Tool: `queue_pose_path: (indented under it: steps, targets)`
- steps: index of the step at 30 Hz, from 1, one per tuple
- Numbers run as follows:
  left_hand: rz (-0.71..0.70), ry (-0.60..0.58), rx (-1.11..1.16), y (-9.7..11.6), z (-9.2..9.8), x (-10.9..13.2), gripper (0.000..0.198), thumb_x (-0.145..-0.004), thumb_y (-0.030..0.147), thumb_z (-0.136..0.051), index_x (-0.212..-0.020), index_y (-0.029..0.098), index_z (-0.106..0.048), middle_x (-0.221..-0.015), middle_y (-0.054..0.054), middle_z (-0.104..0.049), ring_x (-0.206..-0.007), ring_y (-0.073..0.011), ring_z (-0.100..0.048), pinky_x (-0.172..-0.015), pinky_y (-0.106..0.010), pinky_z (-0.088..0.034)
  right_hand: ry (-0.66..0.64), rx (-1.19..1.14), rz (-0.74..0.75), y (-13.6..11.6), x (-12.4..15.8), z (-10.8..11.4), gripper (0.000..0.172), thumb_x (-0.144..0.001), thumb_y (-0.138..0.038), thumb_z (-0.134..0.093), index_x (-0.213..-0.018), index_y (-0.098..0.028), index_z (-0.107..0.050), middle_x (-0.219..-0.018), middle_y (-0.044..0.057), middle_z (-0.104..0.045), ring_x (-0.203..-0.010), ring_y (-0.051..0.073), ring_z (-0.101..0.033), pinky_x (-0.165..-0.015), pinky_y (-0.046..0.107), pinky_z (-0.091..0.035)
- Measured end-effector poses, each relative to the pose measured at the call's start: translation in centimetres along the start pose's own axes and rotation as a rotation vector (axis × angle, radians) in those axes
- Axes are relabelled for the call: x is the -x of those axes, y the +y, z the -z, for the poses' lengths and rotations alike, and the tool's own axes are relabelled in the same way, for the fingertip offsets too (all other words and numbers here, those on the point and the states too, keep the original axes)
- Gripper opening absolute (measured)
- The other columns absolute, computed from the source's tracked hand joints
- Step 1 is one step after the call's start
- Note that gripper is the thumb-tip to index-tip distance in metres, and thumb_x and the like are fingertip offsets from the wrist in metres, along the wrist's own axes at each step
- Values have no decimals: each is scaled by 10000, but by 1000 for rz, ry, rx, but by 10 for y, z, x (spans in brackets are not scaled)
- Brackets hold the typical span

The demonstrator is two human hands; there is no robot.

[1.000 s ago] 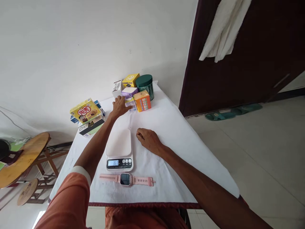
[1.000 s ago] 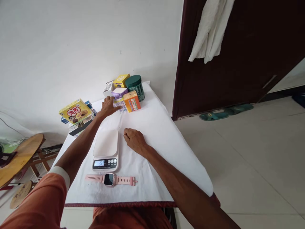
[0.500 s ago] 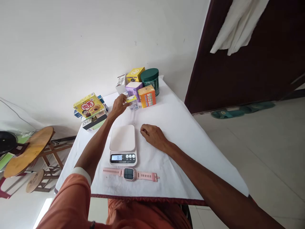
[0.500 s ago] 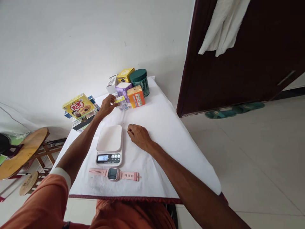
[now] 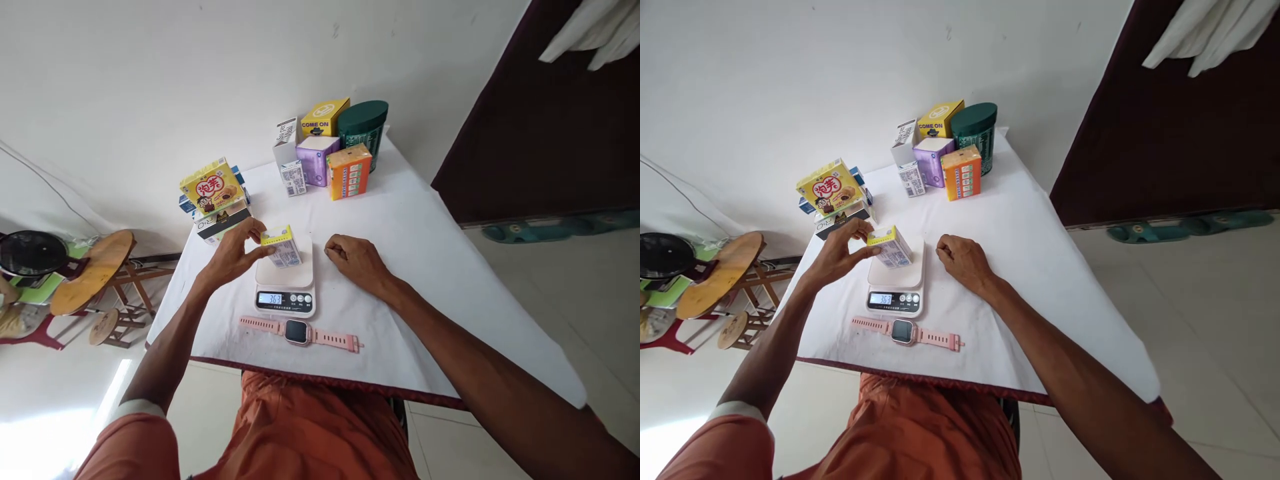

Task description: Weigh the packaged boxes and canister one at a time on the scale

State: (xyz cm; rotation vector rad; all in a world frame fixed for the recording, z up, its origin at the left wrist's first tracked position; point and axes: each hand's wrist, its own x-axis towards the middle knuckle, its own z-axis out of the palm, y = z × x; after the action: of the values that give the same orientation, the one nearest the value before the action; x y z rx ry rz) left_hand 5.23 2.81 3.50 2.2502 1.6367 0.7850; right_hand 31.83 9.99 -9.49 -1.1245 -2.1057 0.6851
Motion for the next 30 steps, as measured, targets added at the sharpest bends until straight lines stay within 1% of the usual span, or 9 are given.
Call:
queue_pose_path:
  steps: [3,7,13,18,21,23,25,28,30]
  targets:
    - [-5,0,-9,1,-6,9,353,-933,547,-722,-1054,237,-603,-1022,-48,-711,-932,-209,-664,-831,-365,-553,3,-3,1,-1,1,0,171,-899,-230,-494,-818,-212,-643,-777,48,-705,-685,188,-580,-706,309,-402]
    - [-10,-18,-32,1,-7,8,335,-938,473,-734,-1137,237,-604,-1089,-60,-721,-988,-221,-678,-862,-376,-553,6,-18,-3,-2,1,1,157,-896,-240,-492,-807,-218,-620,-765,42,-693,-680,185,-583,-705,308,-409]
    - [-17,-30,-27,-2,-15,5,491,-899,473,-778,-1294,241,-601,-1262,-102,-704,-1094,-258,-679,-940,-423,-561,1,-18,-6,-2,2,2,160,-893,-258,-490,-800,-226,-617,-761,44,-690,-684,194,-593,-699,313,-417]
    - [-29,6,28,-6,-25,10,355,-935,449,-736,-1202,230,-650,-1121,-76,-748,-984,-227,-688,-886,-403,-572,-9,-43,-19,-3,2,3,151,-895,-288,-514,-811,-233,-627,-761,38,-707,-685,198,-620,-704,314,-445]
    - [-10,75,46,-13,-19,12,330,-928,443,-740,-1171,233,-663,-1116,-66,-757,-943,-208,-692,-854,-383,-588,-2,-41,-17,-3,3,3,153,-901,-295,-511,-807,-236,-617,-753,36,-701,-676,196,-619,-705,315,-454]
    - [26,153,38,-25,-8,9,348,-911,422,-752,-1187,230,-663,-1142,-66,-757,-935,-201,-696,-839,-369,-598,1,-37,-12,-4,3,3,160,-908,-303,-503,-805,-238,-607,-752,36,-694,-674,195,-615,-704,316,-455]
    - [79,253,15,-45,8,-1,374,-886,382,-762,-1208,222,-657,-1151,-69,-754,-935,-201,-699,-815,-354,-602,-1,-36,-7,-4,3,3,163,-911,-307,-497,-803,-239,-599,-758,39,-694,-681,198,-617,-704,317,-454]
    - [184,398,-55,-83,32,-28,398,-836,317,-774,-1198,205,-652,-1129,-76,-756,-946,-208,-700,-798,-338,-595,-4,-34,1,-4,3,3,163,-913,-312,-495,-812,-238,-601,-781,48,-706,-705,206,-632,-712,323,-454]
    - [260,469,-94,-108,42,-48,388,-812,304,-779,-1162,199,-650,-1102,-79,-757,-925,-206,-697,-796,-336,-588,-5,-29,3,-4,2,3,174,-920,-321,-491,-817,-238,-603,-785,50,-707,-708,209,-635,-714,327,-456]
